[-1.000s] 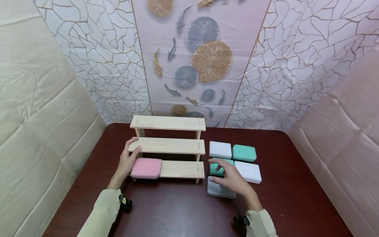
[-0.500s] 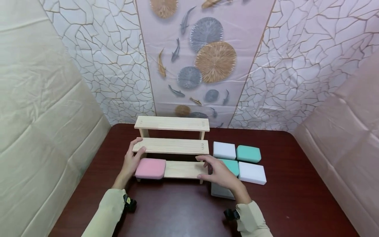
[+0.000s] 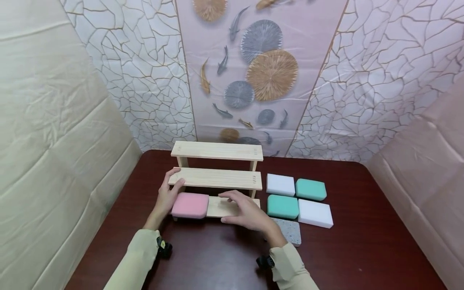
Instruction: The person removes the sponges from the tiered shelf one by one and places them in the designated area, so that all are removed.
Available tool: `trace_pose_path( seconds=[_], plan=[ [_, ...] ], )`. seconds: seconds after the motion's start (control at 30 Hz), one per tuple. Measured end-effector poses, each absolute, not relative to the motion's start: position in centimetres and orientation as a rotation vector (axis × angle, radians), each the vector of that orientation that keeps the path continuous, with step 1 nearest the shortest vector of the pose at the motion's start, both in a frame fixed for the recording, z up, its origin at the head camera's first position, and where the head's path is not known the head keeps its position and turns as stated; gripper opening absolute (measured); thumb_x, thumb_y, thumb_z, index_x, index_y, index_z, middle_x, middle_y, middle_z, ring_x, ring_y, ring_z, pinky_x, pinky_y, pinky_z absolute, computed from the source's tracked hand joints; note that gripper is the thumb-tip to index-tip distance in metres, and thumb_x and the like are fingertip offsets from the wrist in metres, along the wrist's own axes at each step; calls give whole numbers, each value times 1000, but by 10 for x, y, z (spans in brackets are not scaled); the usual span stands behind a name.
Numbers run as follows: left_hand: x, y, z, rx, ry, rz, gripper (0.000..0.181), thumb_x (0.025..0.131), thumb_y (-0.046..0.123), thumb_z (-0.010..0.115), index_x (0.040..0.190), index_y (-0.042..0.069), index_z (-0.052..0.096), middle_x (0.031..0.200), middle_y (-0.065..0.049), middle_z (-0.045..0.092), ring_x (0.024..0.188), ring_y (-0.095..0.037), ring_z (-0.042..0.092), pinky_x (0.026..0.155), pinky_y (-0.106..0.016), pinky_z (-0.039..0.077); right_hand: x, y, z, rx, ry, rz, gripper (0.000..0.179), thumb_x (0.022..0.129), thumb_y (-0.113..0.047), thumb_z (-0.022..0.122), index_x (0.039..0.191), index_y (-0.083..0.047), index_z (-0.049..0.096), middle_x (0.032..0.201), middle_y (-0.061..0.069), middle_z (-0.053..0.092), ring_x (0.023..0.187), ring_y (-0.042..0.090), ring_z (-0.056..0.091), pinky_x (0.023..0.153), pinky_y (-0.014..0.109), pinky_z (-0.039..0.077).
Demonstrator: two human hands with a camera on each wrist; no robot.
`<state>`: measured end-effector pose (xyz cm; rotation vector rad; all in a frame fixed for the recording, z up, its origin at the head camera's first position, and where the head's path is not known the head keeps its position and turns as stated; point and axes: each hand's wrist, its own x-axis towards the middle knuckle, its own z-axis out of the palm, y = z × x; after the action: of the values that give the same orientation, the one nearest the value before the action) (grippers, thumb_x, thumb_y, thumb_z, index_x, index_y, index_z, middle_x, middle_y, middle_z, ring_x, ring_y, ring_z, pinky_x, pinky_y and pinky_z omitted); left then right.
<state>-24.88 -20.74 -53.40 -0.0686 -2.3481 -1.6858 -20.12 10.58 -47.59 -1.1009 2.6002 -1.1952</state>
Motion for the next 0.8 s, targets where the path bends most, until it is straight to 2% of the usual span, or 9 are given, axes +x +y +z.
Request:
trace_pose_path(
  seconds=[0.17,0.4,0.6,0.8],
  plan=[
    [-249,-204,-535,-77,-2351,-1670,45,100,45,60,142,33,49,155,4,41,146,-25,29,110,-62,25,-205,85,-474,-1148,2591,-1167,64,86,-35,80,141,-15,55,138,-1,55,127,20,53,103,44,43],
    [-249,-201,-536,-70,-2361,-1689,45,99,50,59,140,37,49,155,6,41,145,-25,31,109,-62,27,-210,60,-484,-1137,2582,-1169,71,83,-28,83,144,-10,52,145,5,49,135,20,44,111,43,37],
    [-248,-202,-535,-65,-2355,-1683,44,98,50,59,139,38,50,153,7,42,144,-25,32,108,-61,28,-209,41,-484,-1164,2621,-1110,73,82,-30,84,144,-9,52,145,9,50,132,26,46,109,49,37],
    [-246,-209,-534,-48,-2357,-1667,44,98,50,60,139,38,50,153,7,43,144,-24,33,108,-60,29,-208,26,-484,-1131,2677,-1002,69,83,-28,83,143,-10,53,140,7,54,121,22,52,104,49,39]
  ],
)
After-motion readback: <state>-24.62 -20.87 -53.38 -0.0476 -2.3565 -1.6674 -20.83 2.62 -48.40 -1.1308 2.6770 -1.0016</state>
